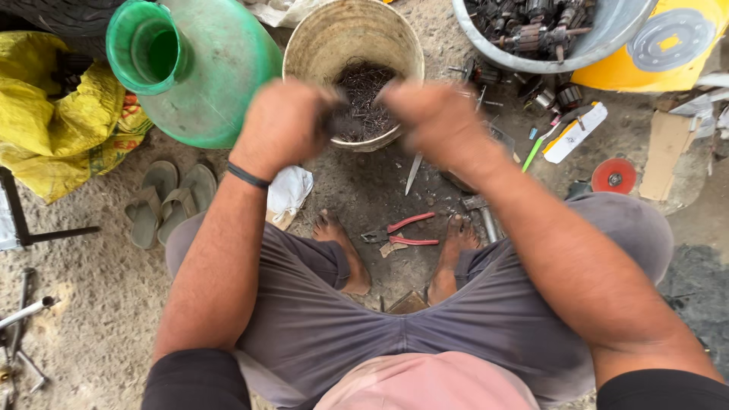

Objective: The person sits on the ground and uses pliers and scissors to remove wire and small metal components from a cylindrical metal object. The removed wire pieces are dropped into a bucket, and the metal parts are placed into a larger container.

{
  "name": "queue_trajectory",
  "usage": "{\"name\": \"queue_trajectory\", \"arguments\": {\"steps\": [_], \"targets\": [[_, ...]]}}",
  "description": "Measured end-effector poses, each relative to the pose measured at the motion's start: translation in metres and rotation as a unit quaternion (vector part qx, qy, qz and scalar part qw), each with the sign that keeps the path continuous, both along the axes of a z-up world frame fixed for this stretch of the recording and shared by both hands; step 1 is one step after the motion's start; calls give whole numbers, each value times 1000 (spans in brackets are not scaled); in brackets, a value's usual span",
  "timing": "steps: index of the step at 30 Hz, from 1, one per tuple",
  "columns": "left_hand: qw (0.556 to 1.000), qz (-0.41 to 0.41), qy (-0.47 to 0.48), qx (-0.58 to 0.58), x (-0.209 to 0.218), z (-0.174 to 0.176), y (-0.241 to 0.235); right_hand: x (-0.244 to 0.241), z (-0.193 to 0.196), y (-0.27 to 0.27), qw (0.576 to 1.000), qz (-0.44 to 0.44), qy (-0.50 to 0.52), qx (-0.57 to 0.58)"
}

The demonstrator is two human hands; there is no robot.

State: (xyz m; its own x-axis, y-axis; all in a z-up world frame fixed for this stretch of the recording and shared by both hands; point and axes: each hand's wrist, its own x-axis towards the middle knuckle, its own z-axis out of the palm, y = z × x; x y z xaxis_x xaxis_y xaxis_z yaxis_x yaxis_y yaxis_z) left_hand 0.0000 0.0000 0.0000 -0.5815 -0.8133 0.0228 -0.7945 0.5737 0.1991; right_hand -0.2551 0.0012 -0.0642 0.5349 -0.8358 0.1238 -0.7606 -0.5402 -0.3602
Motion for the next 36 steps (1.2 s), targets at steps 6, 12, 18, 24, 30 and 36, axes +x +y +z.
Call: {"name": "queue_trajectory", "arguments": {"steps": [6, 12, 18, 24, 30, 36], "targets": [[895, -51, 386, 219, -17, -3, 14, 16, -2, 8, 957, -112, -57, 260], [979, -22, 201, 12, -9, -6, 2, -15, 14, 4, 996, 84, -14, -33], [843, -29, 462, 272, -17, -14, 14, 5, 1, 11, 986, 16, -152, 61], [932, 39, 344, 109, -31, -26, 10, -13, 16, 8, 995, 58, -76, -43], [652, 79, 570, 495, -36, -26, 30, 6, 18, 9, 830, -106, -503, 217], [603, 94, 646, 458, -50, -36, 29, 8, 20, 17, 668, -79, -611, 418]]}}
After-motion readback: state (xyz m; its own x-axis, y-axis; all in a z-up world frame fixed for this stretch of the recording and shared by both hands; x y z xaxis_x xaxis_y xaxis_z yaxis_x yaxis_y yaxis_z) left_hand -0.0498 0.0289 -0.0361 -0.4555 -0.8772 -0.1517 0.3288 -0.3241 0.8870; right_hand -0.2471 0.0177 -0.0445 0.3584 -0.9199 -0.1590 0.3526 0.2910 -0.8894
